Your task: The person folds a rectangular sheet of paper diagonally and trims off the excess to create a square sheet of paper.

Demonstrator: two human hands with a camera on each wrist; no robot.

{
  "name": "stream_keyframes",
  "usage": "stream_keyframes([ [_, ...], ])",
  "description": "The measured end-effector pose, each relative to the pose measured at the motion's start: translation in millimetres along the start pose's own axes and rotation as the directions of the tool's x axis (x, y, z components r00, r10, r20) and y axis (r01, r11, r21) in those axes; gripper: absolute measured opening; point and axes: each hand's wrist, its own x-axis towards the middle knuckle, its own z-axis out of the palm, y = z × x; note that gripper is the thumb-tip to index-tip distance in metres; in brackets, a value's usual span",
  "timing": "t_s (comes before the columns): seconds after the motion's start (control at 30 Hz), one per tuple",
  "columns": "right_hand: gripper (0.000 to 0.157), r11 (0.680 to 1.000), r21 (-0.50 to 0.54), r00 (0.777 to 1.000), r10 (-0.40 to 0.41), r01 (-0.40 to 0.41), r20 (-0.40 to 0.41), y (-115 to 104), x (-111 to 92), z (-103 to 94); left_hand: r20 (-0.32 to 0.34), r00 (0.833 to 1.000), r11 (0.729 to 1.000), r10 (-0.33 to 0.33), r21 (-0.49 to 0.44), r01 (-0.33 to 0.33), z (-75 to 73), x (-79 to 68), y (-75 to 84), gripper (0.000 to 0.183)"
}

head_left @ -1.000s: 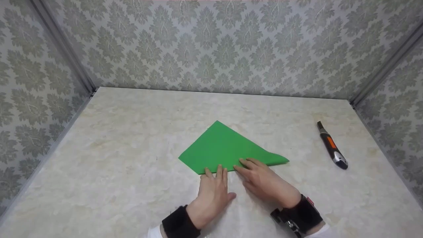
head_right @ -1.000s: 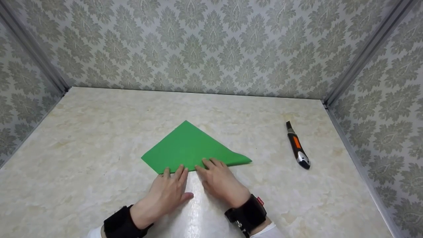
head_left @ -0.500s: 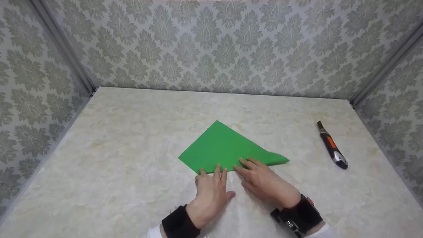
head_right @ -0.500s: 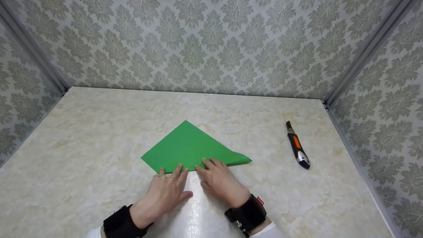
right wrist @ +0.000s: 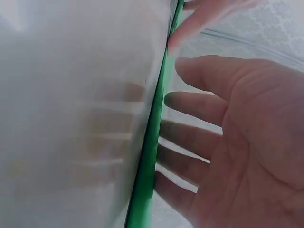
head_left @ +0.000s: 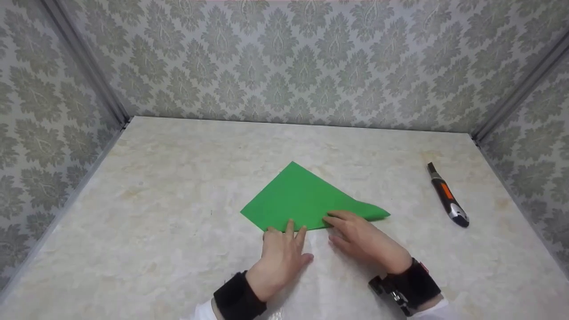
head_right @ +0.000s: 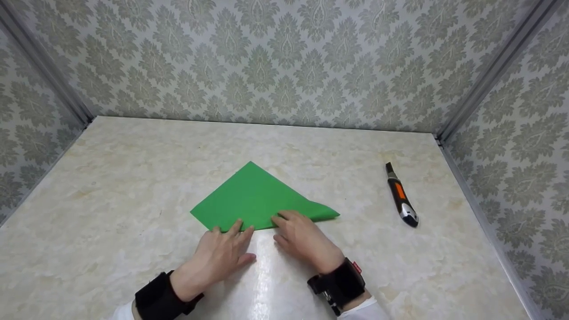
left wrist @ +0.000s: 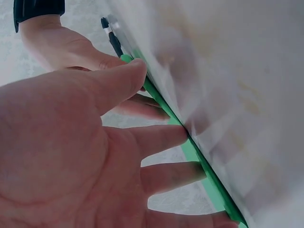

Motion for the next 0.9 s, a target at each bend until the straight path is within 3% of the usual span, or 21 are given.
stream_keyframes([
  [0.17,0.044,0.999,0.0,0.999,0.05,-0.05,0.0,6.2,-0.6,-2.8,-0.012,1.0,1.0,0.012,-0.018,-0.012,1.0,0.0,-2.1,0.067],
  [0.47,0.044,0.999,0.009,0.999,0.047,-0.047,0.012,5.4,-2.2,-3.2,-0.018,1.0,1.0,0.01,-0.005,-0.01,2.2,-0.5,-2.6,0.067],
  [0.77,0.041,1.0,0.002,0.999,0.022,-0.022,0.042,5.4,-3.3,-5.7,-0.022,1.0,0.999,-0.003,0.039,0.004,2.4,-0.2,1.5,0.069],
  [0.9,0.038,0.999,-0.029,1.0,-0.012,0.013,0.011,5.9,-3.4,-4.9,-0.008,1.0,0.997,-0.003,0.077,0.003,2.6,-0.1,4.0,0.069],
])
